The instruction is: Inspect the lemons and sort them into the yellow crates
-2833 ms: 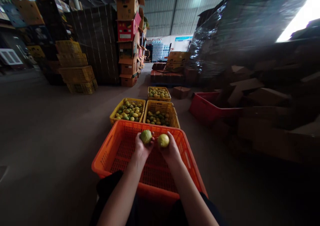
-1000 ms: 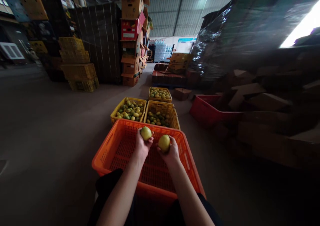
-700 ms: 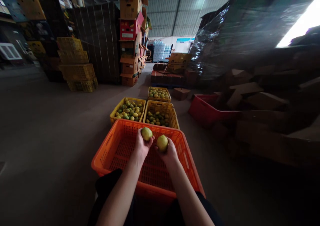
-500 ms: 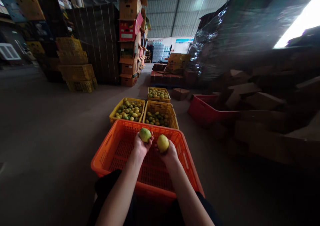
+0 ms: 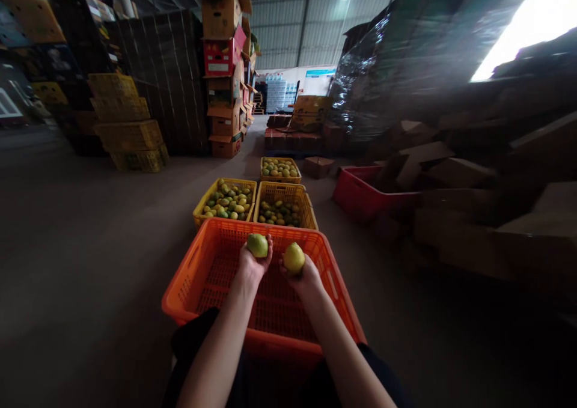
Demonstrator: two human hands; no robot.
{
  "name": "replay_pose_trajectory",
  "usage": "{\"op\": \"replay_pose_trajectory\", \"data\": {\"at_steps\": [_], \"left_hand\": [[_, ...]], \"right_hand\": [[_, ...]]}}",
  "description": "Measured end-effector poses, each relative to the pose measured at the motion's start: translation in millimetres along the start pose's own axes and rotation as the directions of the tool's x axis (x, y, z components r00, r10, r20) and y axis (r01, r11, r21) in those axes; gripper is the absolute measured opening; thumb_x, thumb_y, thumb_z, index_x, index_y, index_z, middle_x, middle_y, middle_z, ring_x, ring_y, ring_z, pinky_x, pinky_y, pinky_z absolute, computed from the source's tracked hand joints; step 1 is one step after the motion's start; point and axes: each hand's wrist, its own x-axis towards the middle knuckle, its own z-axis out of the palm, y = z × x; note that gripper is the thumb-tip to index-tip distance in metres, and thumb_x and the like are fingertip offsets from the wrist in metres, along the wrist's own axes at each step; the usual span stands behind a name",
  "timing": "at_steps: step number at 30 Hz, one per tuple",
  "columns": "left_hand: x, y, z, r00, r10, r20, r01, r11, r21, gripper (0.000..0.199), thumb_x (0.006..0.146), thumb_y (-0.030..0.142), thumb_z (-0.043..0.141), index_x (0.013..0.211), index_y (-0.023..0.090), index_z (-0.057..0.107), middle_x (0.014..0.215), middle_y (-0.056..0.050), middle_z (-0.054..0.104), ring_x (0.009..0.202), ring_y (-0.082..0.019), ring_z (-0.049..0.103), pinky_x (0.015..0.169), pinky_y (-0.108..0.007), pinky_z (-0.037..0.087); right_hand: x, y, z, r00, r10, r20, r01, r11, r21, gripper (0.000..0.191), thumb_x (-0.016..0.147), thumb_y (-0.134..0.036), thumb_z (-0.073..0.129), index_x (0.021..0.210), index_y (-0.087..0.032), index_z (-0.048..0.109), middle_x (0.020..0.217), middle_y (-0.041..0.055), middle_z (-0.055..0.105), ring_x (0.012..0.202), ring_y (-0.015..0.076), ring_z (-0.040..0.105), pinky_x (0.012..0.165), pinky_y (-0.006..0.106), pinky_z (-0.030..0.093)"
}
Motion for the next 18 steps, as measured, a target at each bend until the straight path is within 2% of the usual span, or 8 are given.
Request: {"op": "replay_pose_trajectory", "data": {"at_steps": [4,8,11,13,15,18], "left_hand": [[0,-2,-1.5,0.998,0.039,0.052,-0.041,0.998,0.036,0.028,0.088,0.021,0.041,0.098,0.01,0.064,0.072,-0.009,0.068,0.062,-0.019,0.068,0.048,-0.025,0.055],[1,-4,-0.3,0.996,0.089,0.015,-0.089,0.994,0.069,0.023,0.088,0.027,0.044,0.088,0.012,0.062,0.069,-0.007,0.065,0.062,-0.017,0.066,0.048,-0.023,0.055],[2,-3,2.3,0.979,0.202,-0.019,-0.2,0.977,0.08,0.019,0.09,0.029,0.046,0.081,0.016,0.057,0.065,-0.003,0.061,0.061,-0.015,0.064,0.053,-0.024,0.058],[1,-2,4.2,0.972,0.233,-0.014,-0.231,0.969,0.085,0.017,0.09,0.025,0.046,0.08,0.016,0.055,0.065,-0.002,0.06,0.062,-0.014,0.064,0.055,-0.023,0.058],[0,0,5.9,0.976,0.218,0.002,-0.217,0.97,0.11,0.018,0.091,0.022,0.043,0.08,0.015,0.056,0.065,-0.004,0.061,0.065,-0.015,0.065,0.055,-0.021,0.057],[-1,1,7.0,0.976,0.22,0.012,-0.217,0.949,0.228,0.027,0.095,0.026,0.04,0.078,0.014,0.057,0.065,-0.005,0.062,0.061,-0.014,0.064,0.051,-0.019,0.052]], "right_hand": [[-4,0,0,0.999,0.029,0.035,-0.029,1.0,0.007,0.022,0.093,-0.022,0.035,0.082,-0.019,0.054,0.056,0.0042,0.062,0.043,0.0157,0.056,0.035,0.02,0.04],[-7,-2,0,0.996,0.028,0.086,-0.028,1.0,0.005,0.02,0.092,-0.028,0.041,0.083,-0.018,0.056,0.061,0.0065,0.064,0.047,0.0162,0.057,0.034,0.02,0.04],[-7,-3,3,0.993,-0.019,0.118,0.022,1.0,-0.022,0.003,0.081,-0.015,0.054,0.081,-0.017,0.057,0.06,0.003,0.063,0.049,0.0157,0.058,0.039,0.022,0.046],[-7,-4,6,0.994,-0.041,0.105,0.044,0.999,-0.029,0.01,0.076,-0.008,0.054,0.079,-0.017,0.057,0.059,0.0012,0.062,0.051,0.0154,0.059,0.044,0.024,0.052],[-7,-4,9,0.994,-0.065,0.091,0.065,0.998,0.009,0.012,0.076,-0.006,0.051,0.077,-0.017,0.056,0.061,0.0006,0.062,0.056,0.015,0.061,0.051,0.026,0.056],[-8,-7,13,0.984,-0.154,0.089,0.146,0.986,0.084,0.015,0.077,-0.004,0.05,0.077,-0.018,0.055,0.066,-0.001,0.063,0.062,0.0127,0.062,0.059,0.026,0.059]]}}
